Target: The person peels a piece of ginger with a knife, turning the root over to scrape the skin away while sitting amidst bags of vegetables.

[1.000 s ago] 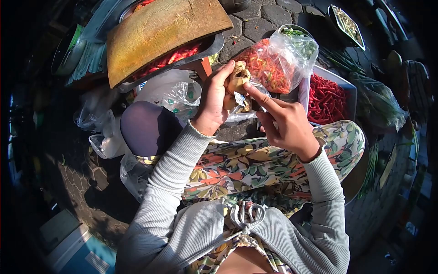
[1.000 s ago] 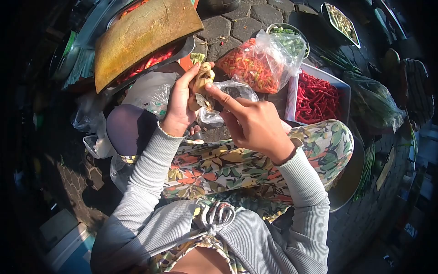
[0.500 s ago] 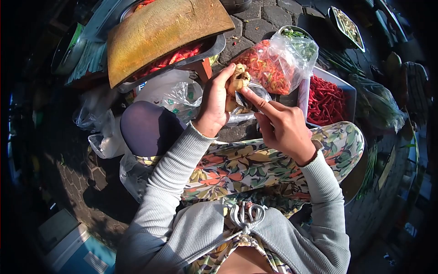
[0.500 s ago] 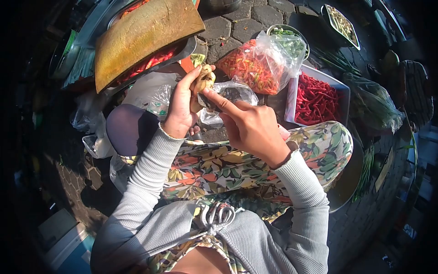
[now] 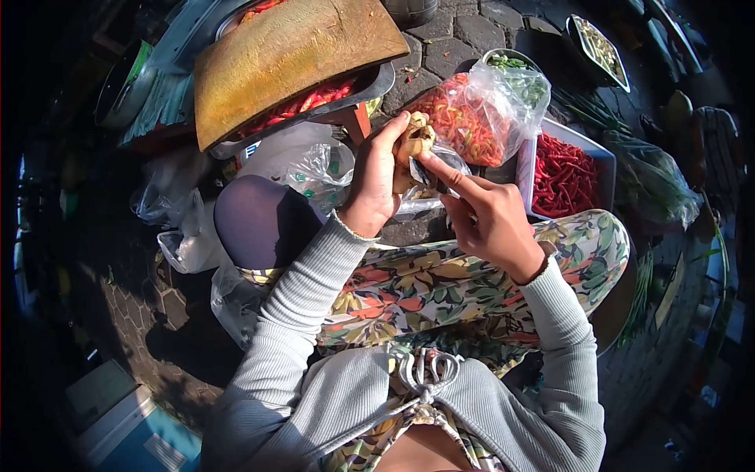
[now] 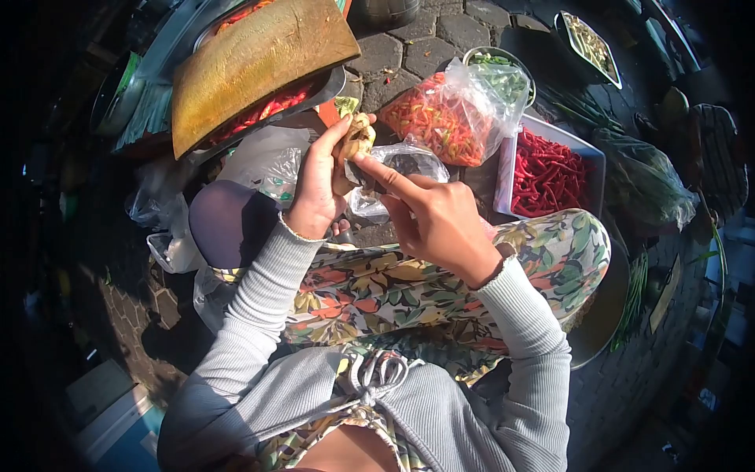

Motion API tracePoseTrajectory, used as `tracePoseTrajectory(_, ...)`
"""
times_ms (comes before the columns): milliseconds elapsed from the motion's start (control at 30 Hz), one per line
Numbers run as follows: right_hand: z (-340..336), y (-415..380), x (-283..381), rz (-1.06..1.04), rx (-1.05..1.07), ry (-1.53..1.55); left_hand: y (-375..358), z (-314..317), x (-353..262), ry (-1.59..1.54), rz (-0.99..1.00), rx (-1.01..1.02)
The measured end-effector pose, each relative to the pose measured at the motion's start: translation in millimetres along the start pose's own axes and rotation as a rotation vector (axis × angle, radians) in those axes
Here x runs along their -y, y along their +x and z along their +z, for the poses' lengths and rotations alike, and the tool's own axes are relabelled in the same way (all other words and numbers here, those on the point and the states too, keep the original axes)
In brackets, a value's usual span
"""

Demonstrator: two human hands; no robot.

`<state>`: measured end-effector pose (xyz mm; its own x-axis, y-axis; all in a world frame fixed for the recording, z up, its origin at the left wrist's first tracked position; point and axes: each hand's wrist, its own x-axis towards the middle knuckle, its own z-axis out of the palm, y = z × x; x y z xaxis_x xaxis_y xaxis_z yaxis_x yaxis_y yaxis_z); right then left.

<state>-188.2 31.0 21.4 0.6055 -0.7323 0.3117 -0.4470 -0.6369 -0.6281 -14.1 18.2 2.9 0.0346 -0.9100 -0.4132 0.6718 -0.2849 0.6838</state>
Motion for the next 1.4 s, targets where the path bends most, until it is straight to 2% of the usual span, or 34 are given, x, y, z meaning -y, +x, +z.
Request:
tracePoseTrajectory(100, -6, 0, 4, 0.080, 0.052, 0.020, -2, 2, -3, -0.002, -0.016, 0.024)
tracePoseTrajectory(433, -3, 0, 4, 0.028, 0.033, -0.036, -3, 0, -2, 0.050, -0.028, -0.005)
tracePoseTrajectory(600, -1, 1, 2, 0.000, 0.002, 0.031, -5, 2, -3, 0.039, -0.024, -0.007)
tracePoseTrajectory(700, -4, 1, 5, 0.092, 0.036, 0.026, -6, 4, -5, 0.028, -0.028, 0.026)
tracePoseTrajectory(833, -5, 0, 5, 0.071, 0.065, 0.001, -6, 1, -3, 0.046, -0.009, 0.062)
tracePoseTrajectory(1133, -4, 0, 0, 0.032, -0.022, 0.069, -6, 4, -1, 0.044, -0.011, 0.021)
tracePoseTrajectory(1233, -12, 2, 4, 0.044, 0.028, 0.114, -7, 5, -2, 0.054, 0.022, 0.081)
tracePoseTrajectory(1300, -18, 3, 10, 0.163, 0.077, 0.158, -8, 5, -4, 0.095, 0.041, 0.094)
tracePoseTrajectory(1400, -18, 1, 7, 0.093, 0.079, 0.141, -10, 7, -6, 0.135, 0.071, 0.102)
